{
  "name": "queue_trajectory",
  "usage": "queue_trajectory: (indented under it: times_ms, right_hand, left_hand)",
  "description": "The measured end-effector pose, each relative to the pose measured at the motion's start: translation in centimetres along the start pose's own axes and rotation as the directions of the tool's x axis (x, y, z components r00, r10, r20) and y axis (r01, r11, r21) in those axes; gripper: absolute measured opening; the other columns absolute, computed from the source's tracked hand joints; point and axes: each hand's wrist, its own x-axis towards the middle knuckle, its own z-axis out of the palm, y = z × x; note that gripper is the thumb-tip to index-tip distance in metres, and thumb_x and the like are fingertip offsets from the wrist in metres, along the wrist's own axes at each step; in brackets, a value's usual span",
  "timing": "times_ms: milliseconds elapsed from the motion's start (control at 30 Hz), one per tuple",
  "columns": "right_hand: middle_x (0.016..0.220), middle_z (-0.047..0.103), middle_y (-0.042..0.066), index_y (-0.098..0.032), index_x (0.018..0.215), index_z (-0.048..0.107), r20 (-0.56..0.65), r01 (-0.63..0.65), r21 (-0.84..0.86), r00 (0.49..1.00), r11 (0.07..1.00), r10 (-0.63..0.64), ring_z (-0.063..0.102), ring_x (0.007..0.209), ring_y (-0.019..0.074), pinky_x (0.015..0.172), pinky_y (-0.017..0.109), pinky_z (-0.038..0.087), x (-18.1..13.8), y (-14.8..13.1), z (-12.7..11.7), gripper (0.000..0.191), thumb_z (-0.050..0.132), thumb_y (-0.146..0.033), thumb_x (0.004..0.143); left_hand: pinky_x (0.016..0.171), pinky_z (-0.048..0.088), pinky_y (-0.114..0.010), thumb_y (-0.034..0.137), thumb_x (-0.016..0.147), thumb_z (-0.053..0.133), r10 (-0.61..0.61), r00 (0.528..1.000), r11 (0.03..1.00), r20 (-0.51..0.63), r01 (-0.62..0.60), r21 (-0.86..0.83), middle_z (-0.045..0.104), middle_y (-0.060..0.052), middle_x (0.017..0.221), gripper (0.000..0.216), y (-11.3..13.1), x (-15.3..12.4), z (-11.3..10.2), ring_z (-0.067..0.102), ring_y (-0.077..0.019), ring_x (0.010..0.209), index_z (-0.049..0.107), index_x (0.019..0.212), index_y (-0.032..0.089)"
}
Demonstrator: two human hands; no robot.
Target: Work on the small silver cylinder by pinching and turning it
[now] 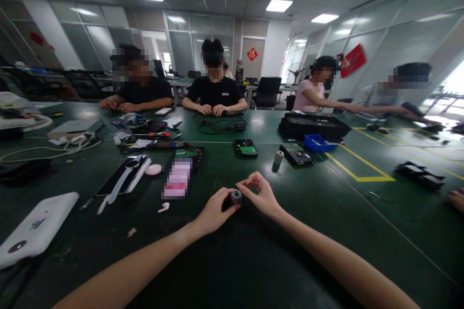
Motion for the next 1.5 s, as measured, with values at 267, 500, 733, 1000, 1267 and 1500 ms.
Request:
queue_trajectory:
  times_ms: [267, 500, 733, 1000, 1267, 1500]
  right_hand:
    - [0.082, 0.072, 0.006, -0.021, 0.072, 0.042, 0.023, 0.017, 0.009, 1.000, 1.000, -0.017, 0.070, 0.085, 0.0223, 0.078, 0.037, 0.054, 0.3, -0.3, -0.2, 0.029, 0.069, -0.031, 0.078]
    - [0.084, 0.073, 0.010, -0.021, 0.061, 0.037, 0.108, -0.116, -0.092, 0.986, 0.989, 0.126, 0.068, 0.098, 0.0273, 0.080, 0.038, 0.054, 1.9, 2.6, -9.0, 0.043, 0.072, -0.042, 0.072]
    - [0.094, 0.072, 0.013, -0.019, 0.059, 0.040, 0.297, -0.194, -0.207, 0.921, 0.959, 0.250, 0.067, 0.100, 0.0268, 0.084, 0.040, 0.053, 1.0, 5.3, -12.0, 0.041, 0.074, -0.040, 0.068]
    - [0.079, 0.072, 0.009, -0.020, 0.057, 0.036, 0.165, -0.178, -0.162, 0.965, 0.971, 0.204, 0.069, 0.095, 0.0270, 0.078, 0.037, 0.055, 1.1, 4.2, -10.0, 0.045, 0.074, -0.040, 0.069]
    - [0.087, 0.073, 0.010, -0.020, 0.060, 0.038, 0.132, -0.067, 0.093, 0.990, 0.993, 0.054, 0.069, 0.095, 0.0255, 0.080, 0.040, 0.055, 0.4, -0.5, -1.1, 0.037, 0.070, -0.033, 0.076]
    - [0.083, 0.072, 0.008, -0.020, 0.058, 0.039, 0.158, -0.072, 0.061, 0.986, 0.996, 0.061, 0.070, 0.092, 0.0250, 0.077, 0.037, 0.055, 0.1, 0.2, 0.1, 0.039, 0.069, -0.037, 0.076]
  left_hand:
    - [0.079, 0.046, -0.031, 0.023, 0.082, 0.064, -0.002, 1.000, 1.000, 0.000, 0.002, 0.008, 0.060, -0.003, 0.097, 0.026, 0.0, 0.0, 0.0, 0.057, -0.0190, 0.088, 0.059, 0.107, 0.020]
    - [0.082, 0.047, -0.032, 0.026, 0.083, 0.063, -0.026, 0.999, 1.000, 0.022, 0.026, 0.000, 0.060, -0.004, 0.101, 0.030, 0.1, 0.1, -0.3, 0.057, -0.0193, 0.091, 0.058, 0.112, 0.021]
    - [0.082, 0.047, -0.032, 0.029, 0.084, 0.063, -0.045, 0.998, 0.999, 0.034, 0.045, 0.004, 0.059, -0.004, 0.102, 0.032, 0.2, 0.0, -0.3, 0.057, -0.0193, 0.091, 0.057, 0.114, 0.020]
    - [0.084, 0.047, -0.033, 0.028, 0.083, 0.063, -0.037, 0.999, 0.999, 0.031, 0.038, -0.009, 0.060, -0.004, 0.104, 0.031, 0.5, 0.0, -0.4, 0.058, -0.0198, 0.094, 0.057, 0.113, 0.021]
    - [0.082, 0.047, -0.032, 0.023, 0.082, 0.064, -0.011, 1.000, 1.000, 0.004, 0.011, -0.005, 0.060, -0.004, 0.099, 0.026, 0.2, 0.0, -0.2, 0.057, -0.0197, 0.091, 0.059, 0.108, 0.020]
    - [0.078, 0.046, -0.030, 0.023, 0.083, 0.063, -0.006, 1.000, 1.000, 0.014, 0.006, 0.011, 0.060, -0.003, 0.096, 0.024, -0.1, 0.0, -0.1, 0.057, -0.0191, 0.088, 0.059, 0.106, 0.019]
